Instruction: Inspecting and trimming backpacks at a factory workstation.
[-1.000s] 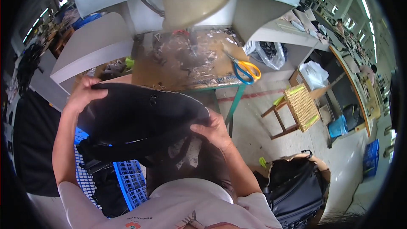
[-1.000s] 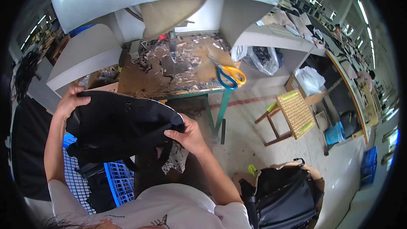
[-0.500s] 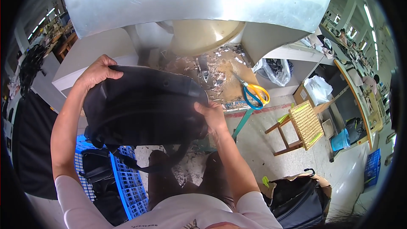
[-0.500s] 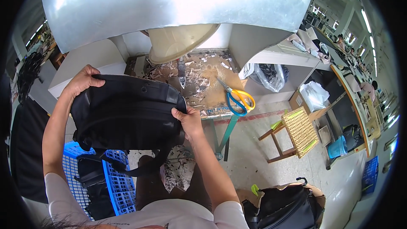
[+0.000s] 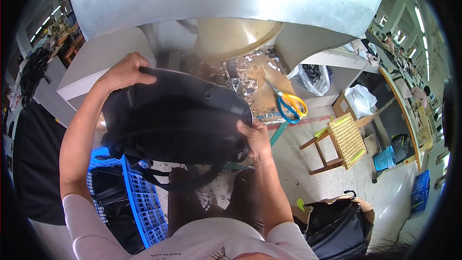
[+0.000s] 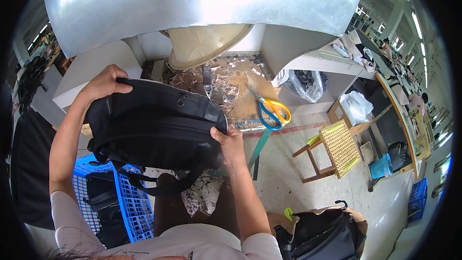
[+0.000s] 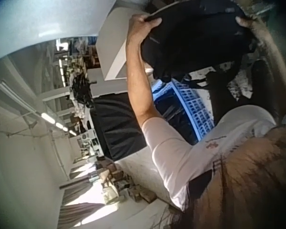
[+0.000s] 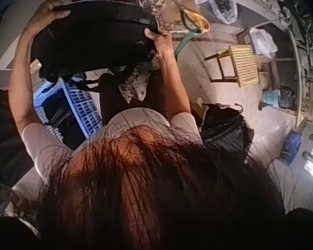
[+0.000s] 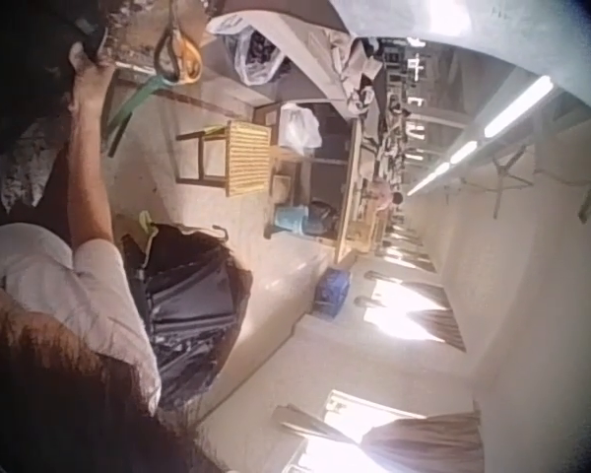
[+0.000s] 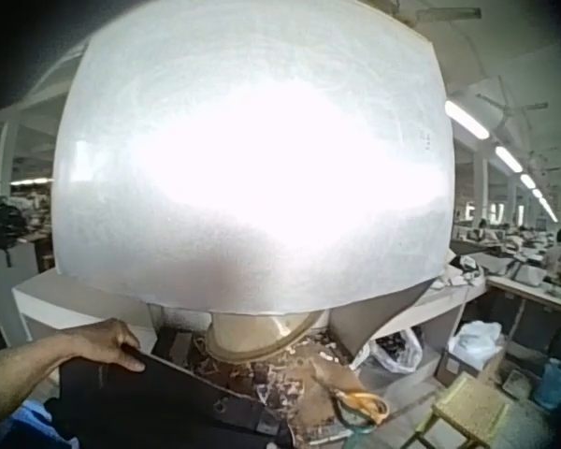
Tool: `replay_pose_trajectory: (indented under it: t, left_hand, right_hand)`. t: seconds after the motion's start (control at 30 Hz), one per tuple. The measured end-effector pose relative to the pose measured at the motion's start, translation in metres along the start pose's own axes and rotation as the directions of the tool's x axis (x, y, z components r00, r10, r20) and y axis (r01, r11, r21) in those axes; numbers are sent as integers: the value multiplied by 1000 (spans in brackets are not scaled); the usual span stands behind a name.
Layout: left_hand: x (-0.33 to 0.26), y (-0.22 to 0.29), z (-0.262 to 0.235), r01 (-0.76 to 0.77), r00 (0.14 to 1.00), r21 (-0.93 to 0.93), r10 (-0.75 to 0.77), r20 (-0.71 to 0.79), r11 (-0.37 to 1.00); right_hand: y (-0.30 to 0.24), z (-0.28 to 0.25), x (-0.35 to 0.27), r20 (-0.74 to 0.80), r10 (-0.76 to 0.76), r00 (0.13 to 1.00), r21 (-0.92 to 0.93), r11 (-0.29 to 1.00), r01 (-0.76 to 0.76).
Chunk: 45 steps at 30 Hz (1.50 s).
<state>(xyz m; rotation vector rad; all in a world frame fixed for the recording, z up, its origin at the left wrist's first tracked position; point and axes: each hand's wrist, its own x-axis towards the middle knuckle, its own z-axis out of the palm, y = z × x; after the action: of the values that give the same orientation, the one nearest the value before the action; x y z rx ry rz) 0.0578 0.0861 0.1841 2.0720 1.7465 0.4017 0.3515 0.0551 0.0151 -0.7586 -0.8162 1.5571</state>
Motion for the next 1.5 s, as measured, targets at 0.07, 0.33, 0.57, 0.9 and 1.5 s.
replay_pose_trajectory:
  t: [0.07,0.33,0.57,0.9,1.5]
  left_hand:
    - [-7,0,13,-72,986,-57,79,149,996]
    - [-106,-53,111,30,999,-527,-36,0,850]
    - [-151,-110,148,-117,886,-993,-451,-110,12]
    - [-79,-101,167,87,886,-981,-437,155,-171]
    - [-225,-36,125,-142,657,-904,-644,-391,403]
  right_hand:
    - [-9,-15,-11,69,21,997,-37,999,-18]
    - [-62,84,-9,603,43,797,-690,530,493]
    - [25,16,-59,500,41,865,-402,896,190]
    - [23,4,-27,234,52,971,-446,893,60]
    - [57,47,-69,57,377,925,-940,331,-77]
